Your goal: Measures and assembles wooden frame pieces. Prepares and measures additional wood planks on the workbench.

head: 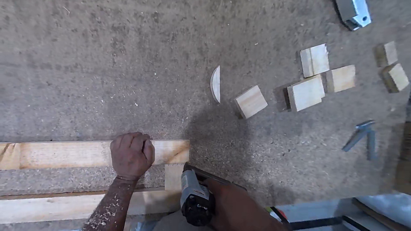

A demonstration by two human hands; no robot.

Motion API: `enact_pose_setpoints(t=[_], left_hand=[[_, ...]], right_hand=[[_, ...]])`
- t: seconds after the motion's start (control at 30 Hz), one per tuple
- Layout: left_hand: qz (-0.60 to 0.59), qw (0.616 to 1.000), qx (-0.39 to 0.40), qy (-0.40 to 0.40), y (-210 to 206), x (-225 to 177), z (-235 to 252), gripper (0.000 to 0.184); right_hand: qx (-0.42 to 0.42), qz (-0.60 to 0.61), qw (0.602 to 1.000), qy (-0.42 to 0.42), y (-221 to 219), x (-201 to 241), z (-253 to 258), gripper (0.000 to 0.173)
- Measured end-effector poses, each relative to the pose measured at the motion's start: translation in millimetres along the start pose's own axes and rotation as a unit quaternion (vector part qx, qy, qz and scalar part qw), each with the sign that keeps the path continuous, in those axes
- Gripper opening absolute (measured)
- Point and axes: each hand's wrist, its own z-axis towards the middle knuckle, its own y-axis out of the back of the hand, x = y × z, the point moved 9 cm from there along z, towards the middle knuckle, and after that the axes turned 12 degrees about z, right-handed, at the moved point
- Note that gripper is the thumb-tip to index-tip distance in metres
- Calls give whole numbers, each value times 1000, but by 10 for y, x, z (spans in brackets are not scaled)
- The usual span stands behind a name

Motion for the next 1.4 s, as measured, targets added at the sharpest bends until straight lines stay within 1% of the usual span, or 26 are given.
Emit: enact_pose_setpoints(t=[0.07, 0.17, 0.23, 0.27, 0.33, 0.4, 0.47, 0.53, 0.6, 0.63, 0.67, 0.73, 0.77, 0.8, 0.9, 1.0, 1.03, 1.13, 1.23, 1.3, 1.4], left_hand=[[1, 1000, -2, 1, -4, 3, -3, 42], [5, 1000, 0, 3, -16, 15, -20, 41], [7, 1000, 2, 3, -23, 15, -20, 38], [8, 1000, 1, 4, -22, 12, -20, 37], [14, 1000, -2, 6, -15, 18, -13, 36], [15, 1000, 1, 5, -7, 24, -11, 38], [9, 1000, 22, -3, 1, 23, -16, 45], [4, 999, 54, -3, 56, 1, -63, 56], [1, 995, 97, 5, 128, -76, -290, 62], [2, 994, 108, 9, 148, -117, -439, 63], [2, 995, 104, 12, 155, -150, -591, 61], [15, 996, 87, 18, 85, -166, -834, 57], [23, 997, 73, 18, 58, -162, -878, 55], [30, 997, 61, 19, 39, -156, -877, 52], [38, 997, 64, 23, 21, -151, -887, 49], [35, 997, 60, 24, 24, -143, -870, 48], [34, 997, 59, 24, 27, -143, -870, 48], [28, 997, 64, 29, 18, -135, -879, 47], [26, 997, 63, 27, 19, -139, -877, 47], [24, 998, 56, 29, 26, -136, -877, 46], [23, 998, 58, 32, 21, -130, -884, 46]], right_hand=[[-4, -6, 1000, 1, 22, -12, -10, 66], [-6, -9, 1000, 3, 50, 16, -22, 55], [-17, -13, 1000, 7, 53, 38, -43, 53], [-24, -19, 999, 10, 36, 45, -65, 55], [-18, -34, 999, 31, -75, 47, -117, 66], [20, -45, 996, 74, -305, 46, -158, 69], [54, -61, 991, 109, -577, 55, -149, 64], [63, -76, 988, 119, -733, 106, -101, 61], [58, -85, 987, 119, -807, 161, -72, 62], [51, -84, 988, 121, -823, 186, -61, 62], [43, -81, 988, 120, -834, 206, -53, 61], [34, -75, 990, 114, -840, 234, -42, 56], [31, -74, 991, 109, -835, 240, -38, 54], [30, -71, 992, 103, -827, 238, -33, 53], [30, -62, 994, 87, -831, 195, -50, 54], [24, -42, 996, 79, -823, 143, -55, 63], [23, -39, 996, 75, -816, 115, -60, 64], [19, -34, 997, 72, -766, 31, -94, 57], [19, -38, 996, 74, -730, -47, -116, 61], [22, -41, 997, 67, -717, -95, -126, 58], [24, -40, 997, 60, -712, -168, -133, 60]])
